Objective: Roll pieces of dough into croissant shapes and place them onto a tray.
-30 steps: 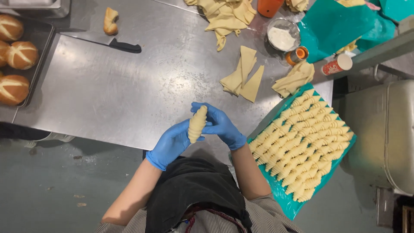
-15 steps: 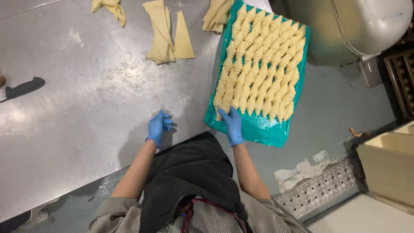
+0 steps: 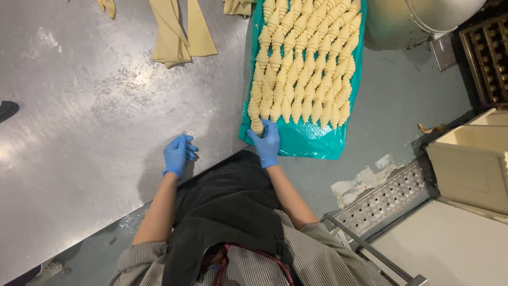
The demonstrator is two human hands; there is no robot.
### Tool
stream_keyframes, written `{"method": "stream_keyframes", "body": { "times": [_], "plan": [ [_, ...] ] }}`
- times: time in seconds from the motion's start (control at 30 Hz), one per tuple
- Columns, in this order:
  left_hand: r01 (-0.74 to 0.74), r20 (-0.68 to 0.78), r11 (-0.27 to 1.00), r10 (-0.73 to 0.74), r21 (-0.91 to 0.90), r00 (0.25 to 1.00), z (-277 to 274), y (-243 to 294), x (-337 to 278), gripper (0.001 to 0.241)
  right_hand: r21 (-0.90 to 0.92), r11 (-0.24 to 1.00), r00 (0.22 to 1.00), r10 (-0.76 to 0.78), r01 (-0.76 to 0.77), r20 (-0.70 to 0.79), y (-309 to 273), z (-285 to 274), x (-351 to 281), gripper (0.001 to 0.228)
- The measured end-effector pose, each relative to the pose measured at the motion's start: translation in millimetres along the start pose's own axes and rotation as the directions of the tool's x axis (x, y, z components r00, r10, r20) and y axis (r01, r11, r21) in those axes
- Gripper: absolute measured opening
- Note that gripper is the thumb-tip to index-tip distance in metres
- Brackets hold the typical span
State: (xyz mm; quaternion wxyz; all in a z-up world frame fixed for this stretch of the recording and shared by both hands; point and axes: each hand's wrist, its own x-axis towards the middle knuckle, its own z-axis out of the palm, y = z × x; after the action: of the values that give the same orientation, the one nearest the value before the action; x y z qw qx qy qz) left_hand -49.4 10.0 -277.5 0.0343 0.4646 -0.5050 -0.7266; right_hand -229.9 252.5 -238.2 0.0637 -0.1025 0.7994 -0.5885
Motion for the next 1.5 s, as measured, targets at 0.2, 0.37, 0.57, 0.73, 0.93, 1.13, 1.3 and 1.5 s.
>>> {"method": "stream_keyframes", "body": {
  "times": [0.2,0.37,0.57,0.73,0.93,1.13,1.3,1.5],
  "plan": [
    [-0.03,-0.007,0.999,0.031,0.025,1.0,1,-1,-3,0.035,-0.322,0.943,0.996,-0.068,0.083,0.055,-7,-3,4,0.051],
    [-0.03,-0.027,0.999,0.031,0.031,0.999,4,2,-4,0.034,-0.33,0.94,0.994,-0.059,0.087,0.093,-12,-3,4,0.05],
    [-0.013,-0.03,0.999,0.014,0.029,0.999,5,10,-8,0.035,-0.235,0.971,0.993,-0.021,0.047,0.112,7,-2,6,0.05],
    [-0.009,-0.012,1.0,0.01,0.028,1.0,2,6,-7,0.039,-0.285,0.957,0.986,-0.006,0.054,0.166,-14,-11,10,0.051],
    [-0.005,0.009,0.998,0.005,-0.067,1.0,-1,-4,-5,0.045,-0.391,0.861,0.945,-0.293,0.326,0.143,-52,12,39,0.042],
    [-0.225,-0.522,0.962,0.272,0.152,0.808,-28,-22,-21,0.053,-0.126,0.937,0.921,-0.283,0.325,0.267,-77,116,125,0.031],
    [-0.229,-0.292,0.49,0.767,0.841,0.571,-58,1,-44,0.035,-0.265,0.756,0.8,-0.548,0.599,0.246,-29,210,229,0.031],
    [-0.19,-0.269,0.485,0.723,0.854,0.636,-53,10,-43,0.038,-0.614,0.785,0.936,0.273,-0.084,0.221,9,252,300,0.051]
  ]
}}
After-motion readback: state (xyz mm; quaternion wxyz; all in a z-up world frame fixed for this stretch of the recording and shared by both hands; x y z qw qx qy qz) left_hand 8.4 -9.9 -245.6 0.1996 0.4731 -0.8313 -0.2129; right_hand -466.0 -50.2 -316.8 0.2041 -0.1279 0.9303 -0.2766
